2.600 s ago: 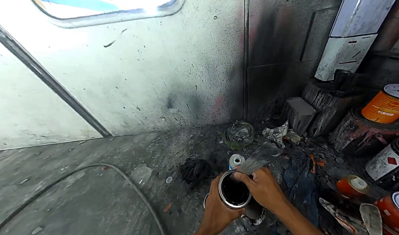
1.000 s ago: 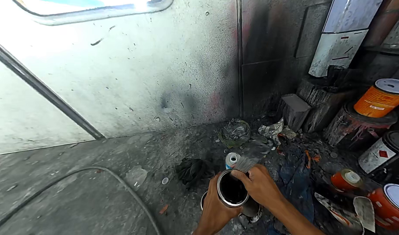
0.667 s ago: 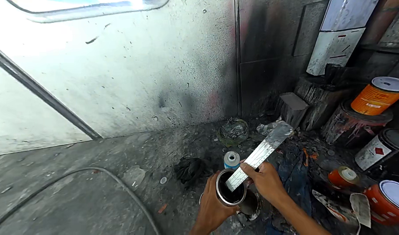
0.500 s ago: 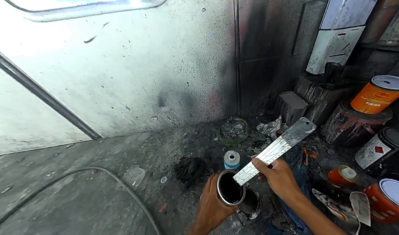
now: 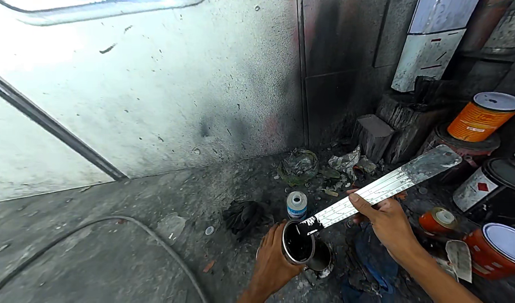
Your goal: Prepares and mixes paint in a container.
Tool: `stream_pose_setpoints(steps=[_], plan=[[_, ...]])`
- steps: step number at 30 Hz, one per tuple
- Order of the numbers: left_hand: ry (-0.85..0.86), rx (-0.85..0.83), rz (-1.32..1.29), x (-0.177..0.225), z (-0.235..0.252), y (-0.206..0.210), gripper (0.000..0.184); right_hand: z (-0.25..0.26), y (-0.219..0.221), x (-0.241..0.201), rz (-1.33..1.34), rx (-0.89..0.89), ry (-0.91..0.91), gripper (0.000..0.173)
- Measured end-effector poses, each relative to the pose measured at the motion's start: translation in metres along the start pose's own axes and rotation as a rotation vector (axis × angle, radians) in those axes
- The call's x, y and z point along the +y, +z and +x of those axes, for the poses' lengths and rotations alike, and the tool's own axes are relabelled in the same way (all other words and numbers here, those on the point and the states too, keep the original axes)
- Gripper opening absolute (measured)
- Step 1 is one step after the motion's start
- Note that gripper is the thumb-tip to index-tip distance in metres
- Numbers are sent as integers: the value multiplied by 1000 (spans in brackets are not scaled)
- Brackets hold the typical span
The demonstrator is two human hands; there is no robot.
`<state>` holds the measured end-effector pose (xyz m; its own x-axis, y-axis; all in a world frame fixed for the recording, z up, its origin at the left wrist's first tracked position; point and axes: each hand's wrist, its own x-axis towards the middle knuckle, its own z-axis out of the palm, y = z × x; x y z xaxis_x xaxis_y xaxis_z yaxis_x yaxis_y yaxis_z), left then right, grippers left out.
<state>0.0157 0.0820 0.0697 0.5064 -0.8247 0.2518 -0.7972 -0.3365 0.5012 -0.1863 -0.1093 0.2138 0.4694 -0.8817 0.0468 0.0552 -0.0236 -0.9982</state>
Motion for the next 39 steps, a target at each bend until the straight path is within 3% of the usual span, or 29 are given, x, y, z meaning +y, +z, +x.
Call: stream_pose_setpoints(steps=[21,32,39], plan=[[20,-57,139,7,3,2,123,-2,-18,-19,-33,-22,-155,17],[150,-6,310,11,4,4,110,-4,-27,-5,-97,-38,-141,19],[260,47,386,11,6,5,91,-6,-30,-5,-131,-40,-130,17]])
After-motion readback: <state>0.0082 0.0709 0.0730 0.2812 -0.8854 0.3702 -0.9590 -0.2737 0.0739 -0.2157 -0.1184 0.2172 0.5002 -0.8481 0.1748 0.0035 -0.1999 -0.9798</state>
